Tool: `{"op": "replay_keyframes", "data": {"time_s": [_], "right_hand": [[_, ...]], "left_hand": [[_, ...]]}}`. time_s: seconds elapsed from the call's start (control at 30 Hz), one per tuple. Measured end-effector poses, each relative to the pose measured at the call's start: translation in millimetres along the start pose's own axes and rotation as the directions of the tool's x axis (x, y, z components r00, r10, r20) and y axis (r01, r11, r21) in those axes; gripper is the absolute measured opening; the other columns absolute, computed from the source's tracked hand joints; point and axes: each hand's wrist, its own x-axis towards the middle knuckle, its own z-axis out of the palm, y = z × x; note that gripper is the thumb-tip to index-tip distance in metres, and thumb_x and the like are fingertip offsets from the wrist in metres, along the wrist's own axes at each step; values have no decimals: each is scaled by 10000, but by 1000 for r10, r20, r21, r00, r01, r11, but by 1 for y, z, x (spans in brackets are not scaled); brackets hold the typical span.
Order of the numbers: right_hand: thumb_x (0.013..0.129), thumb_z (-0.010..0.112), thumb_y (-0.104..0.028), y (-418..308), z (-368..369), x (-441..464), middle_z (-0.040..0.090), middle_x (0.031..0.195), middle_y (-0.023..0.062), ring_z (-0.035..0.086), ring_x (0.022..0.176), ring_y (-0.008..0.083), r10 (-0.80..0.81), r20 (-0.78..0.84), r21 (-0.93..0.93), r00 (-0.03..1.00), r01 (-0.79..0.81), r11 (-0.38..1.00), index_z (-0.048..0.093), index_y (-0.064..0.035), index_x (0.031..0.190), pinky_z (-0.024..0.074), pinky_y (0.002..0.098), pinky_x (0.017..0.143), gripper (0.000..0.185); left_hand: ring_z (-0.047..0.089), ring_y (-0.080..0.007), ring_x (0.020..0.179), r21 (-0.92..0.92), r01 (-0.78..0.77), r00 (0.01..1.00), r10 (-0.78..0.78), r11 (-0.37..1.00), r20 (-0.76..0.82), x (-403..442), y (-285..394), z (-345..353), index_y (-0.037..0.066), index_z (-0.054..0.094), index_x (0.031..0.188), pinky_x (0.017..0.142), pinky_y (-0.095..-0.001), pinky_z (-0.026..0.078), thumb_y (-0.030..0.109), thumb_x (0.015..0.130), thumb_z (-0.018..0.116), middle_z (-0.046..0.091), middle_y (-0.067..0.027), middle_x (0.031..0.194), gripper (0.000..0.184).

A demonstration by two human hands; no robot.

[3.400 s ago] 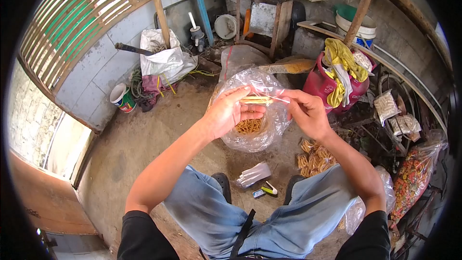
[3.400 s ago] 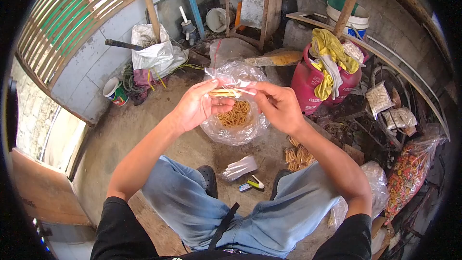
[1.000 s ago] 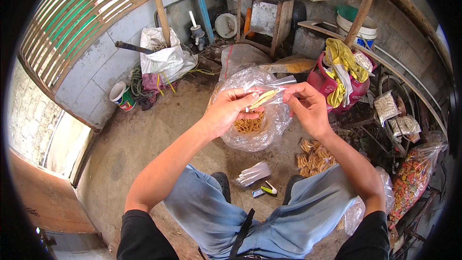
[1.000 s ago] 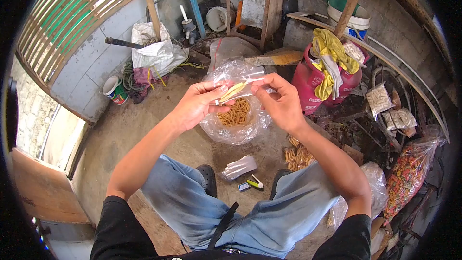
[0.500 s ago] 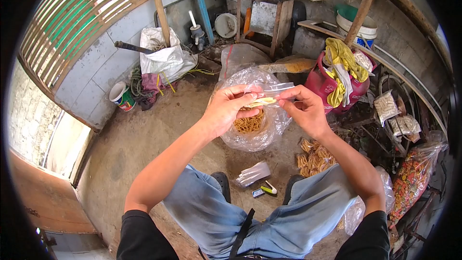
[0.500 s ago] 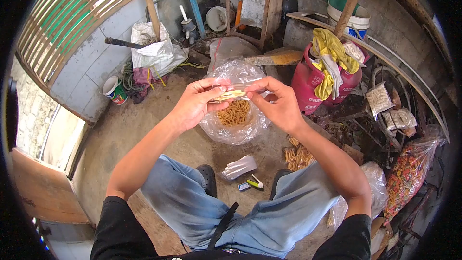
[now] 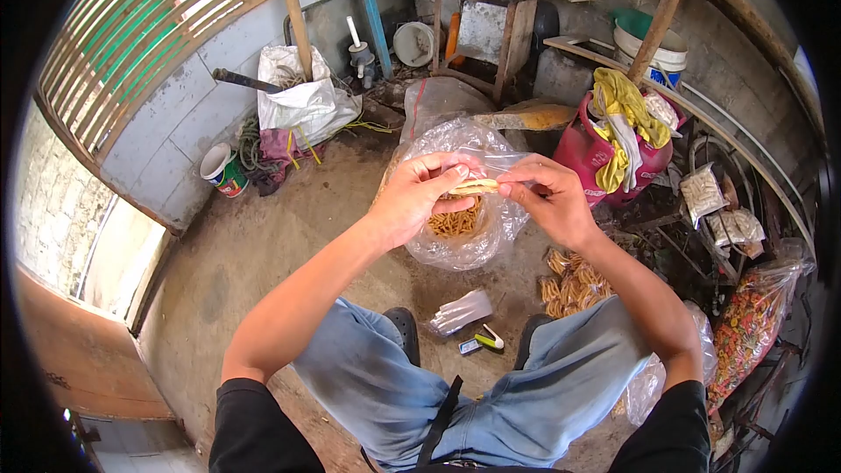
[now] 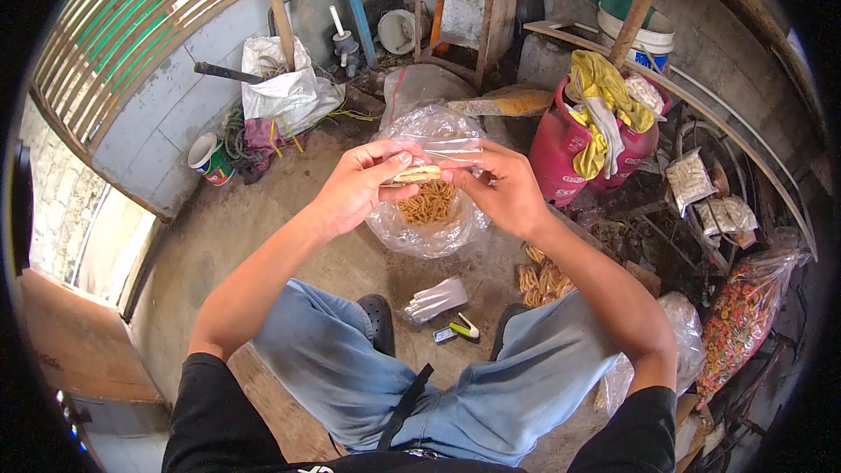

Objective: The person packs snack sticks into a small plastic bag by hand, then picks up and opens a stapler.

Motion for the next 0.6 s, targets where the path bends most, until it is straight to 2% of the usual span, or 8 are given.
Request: {"op": "replay_keyframes", "data": {"time_s": [0.07, 0.17, 0.2, 0.27, 0.4, 0.47, 0.57, 0.6], "right_hand": [[837, 667, 3, -5, 0, -1, 605, 912, 42, 556, 799, 84, 68, 26, -4, 997, -68, 998, 682, -36, 979, 442, 208, 641, 149], [839, 660, 11, -9, 2, -3, 605, 913, 43, 562, 808, 92, 20, 17, 8, 1000, -20, 1000, 682, -31, 975, 449, 218, 672, 144], [839, 660, 11, -11, 2, -4, 605, 913, 43, 562, 808, 92, 20, 18, 6, 1000, -20, 1000, 682, -31, 975, 449, 218, 672, 144], [827, 688, -41, -16, 4, -5, 632, 880, 55, 556, 693, 88, -33, -27, -46, 999, 31, 998, 698, -55, 982, 440, 237, 574, 156], [823, 688, -32, -35, 9, -10, 638, 856, 54, 549, 688, 87, -38, -62, 13, 997, 39, 999, 700, -53, 979, 435, 239, 583, 158], [821, 689, -29, -43, 6, -12, 648, 840, 57, 555, 713, 83, -16, -36, -103, 999, 12, 995, 704, -52, 972, 442, 238, 607, 153], [821, 689, -28, -50, 7, -14, 662, 845, 57, 568, 747, 74, -82, -38, -47, 996, 80, 996, 708, -51, 960, 444, 227, 622, 141], [826, 686, -33, -55, 3, -17, 676, 891, 53, 583, 779, 71, 10, 8, -96, 1000, -9, 995, 704, -48, 971, 446, 214, 624, 146]], "left_hand": [[614, -184, 1035, 6, -13, 999, 12, 1000, 50, -4, 2, 0, 33, 606, 1111, 814, -308, 573, 145, 932, 567, 627, -90, 1092, 215], [633, -215, 1020, -26, 5, 996, -3, 1000, 88, -7, 0, -6, 45, 594, 1123, 808, -328, 572, 165, 933, 568, 625, -105, 1107, 227], [633, -215, 1020, -27, 4, 996, -1, 1000, 89, -11, 4, -4, 45, 594, 1123, 808, -328, 572, 165, 933, 568, 625, -105, 1107, 227], [658, -250, 970, -23, 74, 994, -72, 997, 77, -20, 14, 3, 38, 576, 1108, 788, -345, 575, 175, 927, 577, 620, -120, 1117, 227], [672, -282, 933, -14, 85, 991, -83, 996, 103, -28, 19, 7, 35, 544, 1116, 771, -358, 577, 170, 924, 579, 613, -131, 1129, 237], [664, -269, 948, 180, 64, 989, -86, 982, 119, -33, 22, 10, 40, 513, 1148, 760, -353, 576, 164, 930, 567, 605, -128, 1146, 257], [656, -250, 953, 243, 11, 985, -53, 970, 167, -39, 19, 12, 44, 486, 1185, 744, -333, 574, 165, 929, 569, 597, -126, 1159, 296], [649, -236, 953, 265, 7, 984, -54, 964, 170, -41, 20, 14, 42, 483, 1189, 736, -321, 572, 179, 922, 585, 596, -122, 1159, 317]]}}
